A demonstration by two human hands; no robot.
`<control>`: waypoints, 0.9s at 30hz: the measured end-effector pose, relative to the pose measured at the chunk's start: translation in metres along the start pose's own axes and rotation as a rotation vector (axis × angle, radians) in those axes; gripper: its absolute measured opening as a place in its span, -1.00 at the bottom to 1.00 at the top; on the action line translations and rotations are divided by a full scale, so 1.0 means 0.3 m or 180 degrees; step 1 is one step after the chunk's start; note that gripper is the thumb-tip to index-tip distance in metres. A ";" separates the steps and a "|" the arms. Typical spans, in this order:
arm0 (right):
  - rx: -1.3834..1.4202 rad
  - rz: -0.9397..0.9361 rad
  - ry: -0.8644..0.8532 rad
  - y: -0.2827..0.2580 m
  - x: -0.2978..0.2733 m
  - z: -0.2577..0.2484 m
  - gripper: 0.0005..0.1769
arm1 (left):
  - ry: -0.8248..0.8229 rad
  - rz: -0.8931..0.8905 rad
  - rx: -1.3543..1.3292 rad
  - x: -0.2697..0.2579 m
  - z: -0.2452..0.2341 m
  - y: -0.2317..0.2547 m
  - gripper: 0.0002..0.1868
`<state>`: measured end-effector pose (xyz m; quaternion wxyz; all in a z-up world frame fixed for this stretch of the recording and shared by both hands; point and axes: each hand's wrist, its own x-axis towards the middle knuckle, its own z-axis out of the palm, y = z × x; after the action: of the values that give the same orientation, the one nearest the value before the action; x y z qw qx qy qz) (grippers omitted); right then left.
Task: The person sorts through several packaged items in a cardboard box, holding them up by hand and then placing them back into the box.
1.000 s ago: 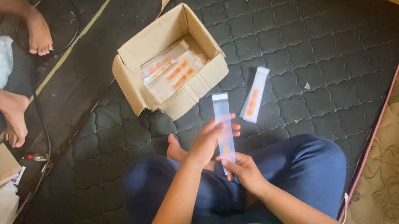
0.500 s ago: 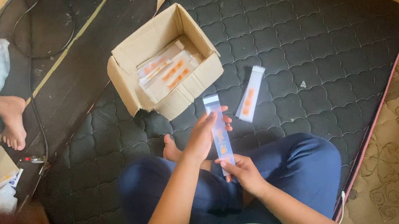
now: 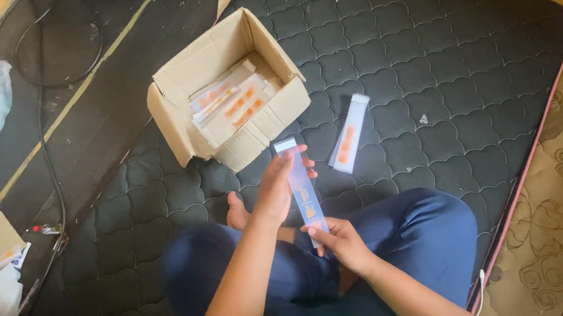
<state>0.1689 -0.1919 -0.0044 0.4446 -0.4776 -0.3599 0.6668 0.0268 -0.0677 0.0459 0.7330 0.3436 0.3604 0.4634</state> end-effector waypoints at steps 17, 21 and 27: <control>-0.0336 -0.0253 0.0427 -0.139 0.021 -0.030 -0.77 | 0.0609 0.0027 0.0079 -0.031 -0.088 0.053 -0.59; -0.0471 -0.0253 0.0708 -0.195 0.032 -0.049 -0.73 | 0.0844 0.0028 0.0071 -0.039 -0.141 0.067 -0.60; -0.0623 -0.0638 0.1071 -0.268 0.102 -0.122 -0.74 | 0.1164 0.0023 -0.0158 -0.132 -0.118 0.133 -0.62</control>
<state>0.2193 -0.1335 0.0482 0.5140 -0.5849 -0.3894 0.4920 -0.0329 -0.0851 0.0698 0.6618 0.2368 0.4749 0.5296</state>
